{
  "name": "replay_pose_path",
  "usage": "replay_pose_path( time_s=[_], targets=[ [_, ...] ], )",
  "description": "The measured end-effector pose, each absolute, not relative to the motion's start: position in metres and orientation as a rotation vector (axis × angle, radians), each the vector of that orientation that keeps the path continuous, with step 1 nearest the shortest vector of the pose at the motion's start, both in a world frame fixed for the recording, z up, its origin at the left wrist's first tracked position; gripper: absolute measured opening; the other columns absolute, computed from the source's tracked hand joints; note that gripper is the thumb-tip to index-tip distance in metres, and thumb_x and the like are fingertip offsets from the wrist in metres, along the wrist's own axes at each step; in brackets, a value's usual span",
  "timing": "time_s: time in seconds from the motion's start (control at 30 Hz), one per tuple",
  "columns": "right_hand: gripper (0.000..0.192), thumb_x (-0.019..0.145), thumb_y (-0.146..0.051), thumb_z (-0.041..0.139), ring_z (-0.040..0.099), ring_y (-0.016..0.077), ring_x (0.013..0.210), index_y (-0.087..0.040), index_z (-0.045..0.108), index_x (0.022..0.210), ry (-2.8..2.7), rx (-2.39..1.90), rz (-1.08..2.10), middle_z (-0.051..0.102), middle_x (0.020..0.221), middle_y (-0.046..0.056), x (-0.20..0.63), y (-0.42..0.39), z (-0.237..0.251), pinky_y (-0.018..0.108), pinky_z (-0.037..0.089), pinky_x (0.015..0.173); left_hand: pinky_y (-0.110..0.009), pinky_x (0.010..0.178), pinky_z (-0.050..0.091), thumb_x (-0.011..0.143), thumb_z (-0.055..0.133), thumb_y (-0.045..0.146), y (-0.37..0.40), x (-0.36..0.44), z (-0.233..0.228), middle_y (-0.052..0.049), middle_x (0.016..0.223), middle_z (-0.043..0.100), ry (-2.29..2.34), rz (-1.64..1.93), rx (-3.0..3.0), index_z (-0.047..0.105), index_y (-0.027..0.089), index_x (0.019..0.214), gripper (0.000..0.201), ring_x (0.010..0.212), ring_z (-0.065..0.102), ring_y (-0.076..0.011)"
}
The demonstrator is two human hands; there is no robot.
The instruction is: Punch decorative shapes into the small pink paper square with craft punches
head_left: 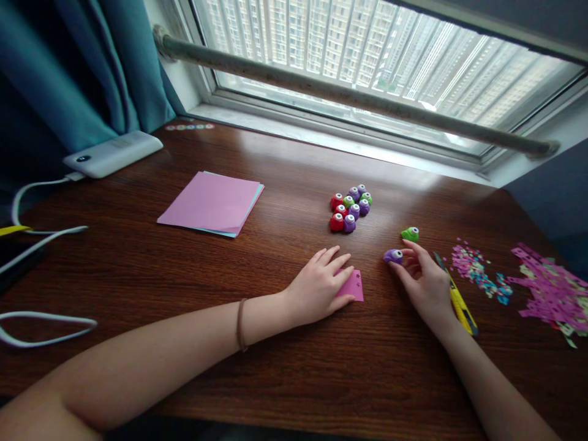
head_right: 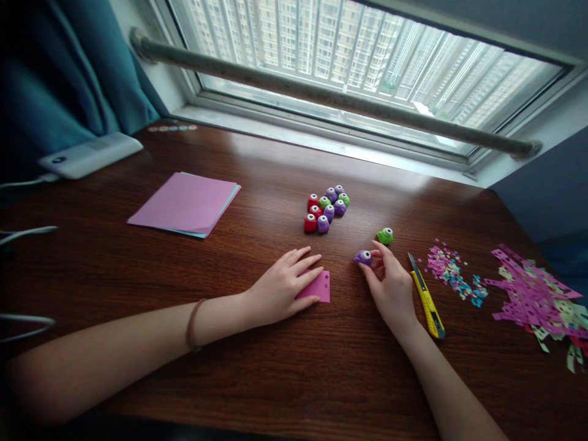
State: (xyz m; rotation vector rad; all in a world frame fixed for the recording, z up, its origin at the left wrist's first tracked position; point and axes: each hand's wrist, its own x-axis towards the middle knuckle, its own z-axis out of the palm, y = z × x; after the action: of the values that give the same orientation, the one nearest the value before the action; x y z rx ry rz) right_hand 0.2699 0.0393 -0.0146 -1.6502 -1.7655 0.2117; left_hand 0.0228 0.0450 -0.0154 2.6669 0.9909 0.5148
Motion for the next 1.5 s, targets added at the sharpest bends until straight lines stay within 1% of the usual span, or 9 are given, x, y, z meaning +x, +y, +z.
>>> replay_pose_path(
  time_s=[0.43, 0.63, 0.7, 0.77, 0.87, 0.97, 1.07, 1.2, 1.5],
  targets=[
    [0.046, 0.077, -0.04, 0.062, 0.055, 0.0157, 0.062, -0.016, 0.053, 0.115, -1.681, -1.736, 0.142, 0.063, 0.092, 0.007, 0.287, 0.052, -0.026, 0.032, 0.048, 0.059, -0.048, 0.105, 0.029, 0.082, 0.054, 0.034, 0.046, 0.023, -0.013, -0.013, 0.125, 0.051, 0.972, 0.579, 2.584, 0.051, 0.012, 0.114, 0.039, 0.126, 0.036, -0.0276],
    [0.039, 0.078, -0.03, 0.061, 0.05, 0.0155, 0.066, -0.015, 0.053, 0.113, -1.75, -1.649, -0.11, 0.054, 0.093, 0.008, 0.273, 0.044, -0.016, 0.034, 0.047, 0.065, -0.045, 0.106, 0.029, 0.081, 0.054, 0.031, 0.046, 0.022, -0.012, -0.013, 0.12, 0.052, 0.975, 0.582, 2.541, 0.053, 0.012, 0.106, 0.031, 0.125, 0.036, -0.0267],
    [0.023, 0.081, -0.024, 0.058, 0.051, 0.015, 0.067, -0.017, 0.059, 0.103, -1.855, -1.517, -0.007, 0.054, 0.087, 0.006, 0.262, 0.036, -0.012, 0.032, 0.046, 0.066, -0.044, 0.106, 0.029, 0.08, 0.054, 0.031, 0.046, 0.022, -0.012, -0.014, 0.121, 0.051, 0.986, 0.588, 2.535, 0.052, 0.011, 0.108, 0.034, 0.126, 0.036, -0.0273],
    [0.01, 0.083, -0.02, 0.055, 0.054, 0.0144, 0.07, -0.019, 0.063, 0.089, -2.003, -1.373, 0.264, 0.056, 0.083, 0.004, 0.251, 0.029, -0.01, 0.028, 0.046, 0.064, -0.045, 0.106, 0.029, 0.079, 0.054, 0.031, 0.046, 0.022, -0.012, -0.014, 0.123, 0.05, 0.996, 0.596, 2.537, 0.05, 0.009, 0.111, 0.039, 0.126, 0.034, -0.0282],
    [0.01, 0.084, -0.021, 0.055, 0.055, 0.0144, 0.073, -0.02, 0.064, 0.083, -2.084, -1.293, 0.577, 0.058, 0.081, 0.003, 0.238, 0.024, -0.011, 0.027, 0.046, 0.064, -0.044, 0.107, 0.028, 0.078, 0.054, 0.032, 0.045, 0.023, -0.013, -0.016, 0.127, 0.046, 1.013, 0.604, 2.536, 0.048, 0.007, 0.115, 0.045, 0.127, 0.033, -0.0288],
    [0.008, 0.083, -0.023, 0.058, 0.055, 0.0145, 0.074, -0.02, 0.065, 0.086, -2.046, -1.35, 0.699, 0.058, 0.082, 0.003, 0.232, 0.025, -0.013, 0.027, 0.045, 0.063, -0.044, 0.107, 0.028, 0.078, 0.053, 0.032, 0.045, 0.023, -0.014, -0.017, 0.128, 0.045, 1.028, 0.608, 2.528, 0.047, 0.007, 0.116, 0.046, 0.127, 0.033, -0.0288],
    [0.007, 0.081, -0.024, 0.06, 0.055, 0.0154, 0.077, -0.021, 0.065, 0.085, -2.031, -1.402, 0.726, 0.059, 0.083, 0.002, 0.231, 0.028, -0.015, 0.028, 0.044, 0.066, -0.045, 0.106, 0.029, 0.078, 0.054, 0.032, 0.045, 0.024, -0.013, -0.017, 0.127, 0.045, 1.033, 0.608, 2.516, 0.047, 0.008, 0.115, 0.045, 0.127, 0.033, -0.029],
    [0.005, 0.081, -0.022, 0.06, 0.054, 0.0165, 0.079, -0.021, 0.062, 0.076, -2.044, -1.419, 0.696, 0.058, 0.08, 0.001, 0.23, 0.029, -0.017, 0.03, 0.042, 0.071, -0.045, 0.106, 0.029, 0.077, 0.055, 0.033, 0.045, 0.024, -0.014, -0.016, 0.127, 0.045, 1.04, 0.602, 2.504, 0.047, 0.009, 0.114, 0.045, 0.127, 0.033, -0.0292],
    [0.007, 0.084, -0.018, 0.054, 0.05, 0.0163, 0.077, -0.019, 0.055, 0.077, -2.084, -1.401, 0.641, 0.052, 0.08, 0.002, 0.23, 0.025, -0.016, 0.031, 0.04, 0.07, -0.043, 0.108, 0.028, 0.078, 0.054, 0.034, 0.046, 0.023, -0.014, -0.016, 0.127, 0.045, 1.051, 0.571, 2.512, 0.05, 0.008, 0.111, 0.042, 0.127, 0.032, -0.0295]
  ],
)
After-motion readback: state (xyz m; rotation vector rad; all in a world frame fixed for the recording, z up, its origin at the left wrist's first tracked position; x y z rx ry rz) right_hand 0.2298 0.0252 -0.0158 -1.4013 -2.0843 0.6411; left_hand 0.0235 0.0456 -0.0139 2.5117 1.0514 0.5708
